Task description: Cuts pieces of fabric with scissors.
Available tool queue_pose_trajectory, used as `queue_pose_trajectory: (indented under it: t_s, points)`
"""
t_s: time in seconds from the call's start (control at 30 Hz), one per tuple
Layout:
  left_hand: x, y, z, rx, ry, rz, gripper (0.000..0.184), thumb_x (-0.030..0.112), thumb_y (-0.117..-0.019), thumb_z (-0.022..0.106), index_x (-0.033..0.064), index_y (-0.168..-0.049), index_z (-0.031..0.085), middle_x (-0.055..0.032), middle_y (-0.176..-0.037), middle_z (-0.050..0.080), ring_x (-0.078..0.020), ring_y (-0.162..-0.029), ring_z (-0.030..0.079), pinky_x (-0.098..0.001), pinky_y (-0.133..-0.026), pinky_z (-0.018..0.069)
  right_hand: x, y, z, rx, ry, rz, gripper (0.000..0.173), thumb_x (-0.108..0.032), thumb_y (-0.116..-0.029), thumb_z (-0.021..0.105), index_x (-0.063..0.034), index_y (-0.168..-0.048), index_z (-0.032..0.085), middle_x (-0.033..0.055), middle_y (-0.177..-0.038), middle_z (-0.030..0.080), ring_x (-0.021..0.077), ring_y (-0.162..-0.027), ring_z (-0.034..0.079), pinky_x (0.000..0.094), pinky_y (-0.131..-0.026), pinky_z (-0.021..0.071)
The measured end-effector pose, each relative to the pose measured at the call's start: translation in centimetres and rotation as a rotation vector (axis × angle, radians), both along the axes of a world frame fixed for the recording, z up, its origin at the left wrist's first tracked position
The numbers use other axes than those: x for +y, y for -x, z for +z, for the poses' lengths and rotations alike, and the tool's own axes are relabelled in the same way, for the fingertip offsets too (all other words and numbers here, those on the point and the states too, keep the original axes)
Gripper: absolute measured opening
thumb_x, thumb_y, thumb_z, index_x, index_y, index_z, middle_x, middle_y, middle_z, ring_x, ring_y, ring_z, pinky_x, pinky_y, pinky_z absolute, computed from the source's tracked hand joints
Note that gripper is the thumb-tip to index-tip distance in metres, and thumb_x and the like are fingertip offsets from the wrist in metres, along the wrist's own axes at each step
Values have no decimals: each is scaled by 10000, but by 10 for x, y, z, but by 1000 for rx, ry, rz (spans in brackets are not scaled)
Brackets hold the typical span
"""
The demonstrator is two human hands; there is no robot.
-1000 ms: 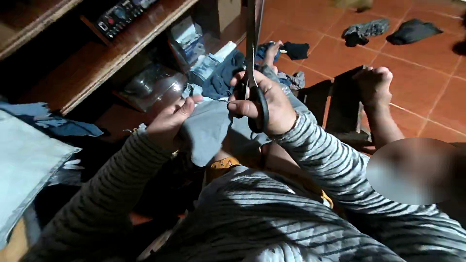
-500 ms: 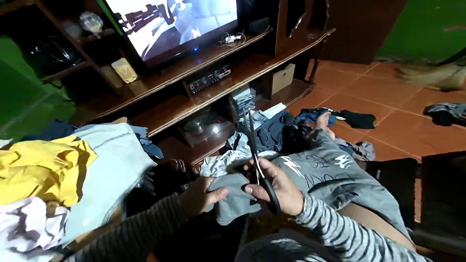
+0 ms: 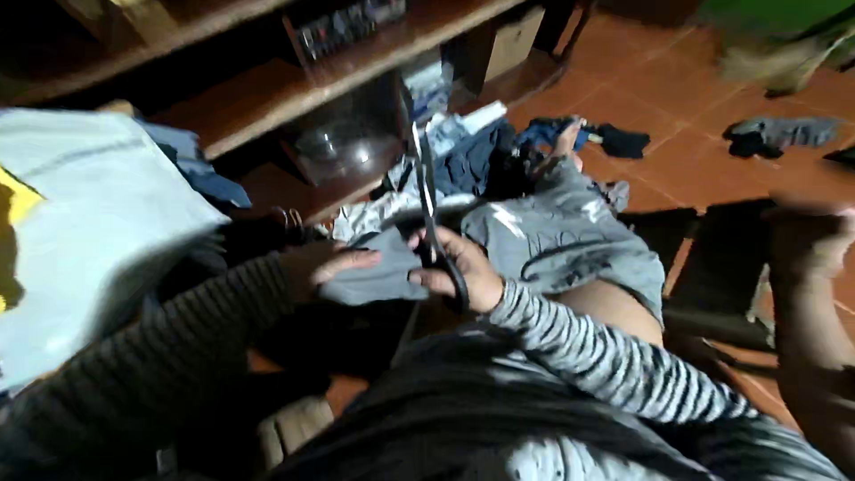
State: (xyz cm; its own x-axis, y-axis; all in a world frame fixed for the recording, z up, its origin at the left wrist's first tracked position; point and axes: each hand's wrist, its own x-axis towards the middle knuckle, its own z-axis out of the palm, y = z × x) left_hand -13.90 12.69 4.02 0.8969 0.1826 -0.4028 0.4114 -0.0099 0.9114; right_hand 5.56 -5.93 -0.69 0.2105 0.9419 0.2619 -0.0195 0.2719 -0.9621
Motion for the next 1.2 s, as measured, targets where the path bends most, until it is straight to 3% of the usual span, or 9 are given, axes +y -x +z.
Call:
queue_pose_trajectory:
  t_s: [0.07,0.27,0.43,0.5,0.57,0.67,0.8,0.97,1.2]
  points:
    - [-25,-8,31,175,-10,119,232,183,-1025,575,35,-1181,662,-32,-990,751,-77,-890,723,-271,-816,613,0,-4,-2,62,31,-7,398,-108,-814,762,-34,-1174,609,-69,-802,639,-1,-658,580,183,-610,521]
    - [-24,-20,41,276,-27,301,164,152,-1030,559,61,-1118,664,-30,-913,739,-88,-804,720,-271,-736,617,4,-6,-9,158,35,-7,401,-79,-829,717,-70,-1199,564,-51,-831,684,28,-669,616,200,-596,529]
    - [27,4,-38,-182,58,-188,320,370,-1072,542,127,-1240,666,-20,-1061,737,-105,-942,725,-350,-797,641,9,-5,0,155,6,15,396,-70,-854,701,-59,-1221,553,-29,-835,675,37,-677,617,194,-586,524]
    - [-8,-7,8,-36,-32,-7,198,272,-993,595,147,-1071,727,33,-926,757,-47,-831,721,-275,-753,625,11,-5,10,116,-23,9,401,-61,-851,701,-50,-1222,549,-33,-819,676,26,-660,614,177,-570,516]
    - [-33,-15,38,55,-14,200,177,182,-1008,546,110,-1069,696,20,-898,751,-49,-806,719,-254,-755,621,13,-5,15,99,-62,-11,397,-53,-854,707,-35,-1219,551,-38,-817,660,21,-660,604,171,-577,519]
    - [-38,-19,40,-19,37,411,206,179,-1078,453,107,-1154,630,20,-914,739,-59,-809,720,-261,-740,626,13,-7,6,120,-75,23,463,-307,-929,679,-72,-1286,501,-51,-904,625,43,-766,612,226,-682,551]
    - [-32,-21,36,-142,13,619,169,163,-1078,466,118,-1161,606,29,-907,717,-60,-792,700,-268,-723,618,12,0,-25,191,-30,141,767,-690,-889,624,-57,-1308,522,16,-959,702,129,-876,687,333,-814,591]
    - [-32,-24,38,-174,103,750,184,172,-1092,430,110,-1194,570,-2,-945,707,-93,-819,701,-291,-728,616,2,24,-46,120,113,295,886,-773,-843,596,-9,-1287,538,-33,-937,658,45,-856,631,265,-803,546]
    - [-35,-24,34,-177,28,716,180,155,-1093,427,112,-1162,588,12,-926,719,-84,-804,709,-286,-722,622,6,24,-36,125,-21,434,832,-718,-843,662,-29,-1293,535,-57,-912,613,-12,-785,580,174,-677,501]
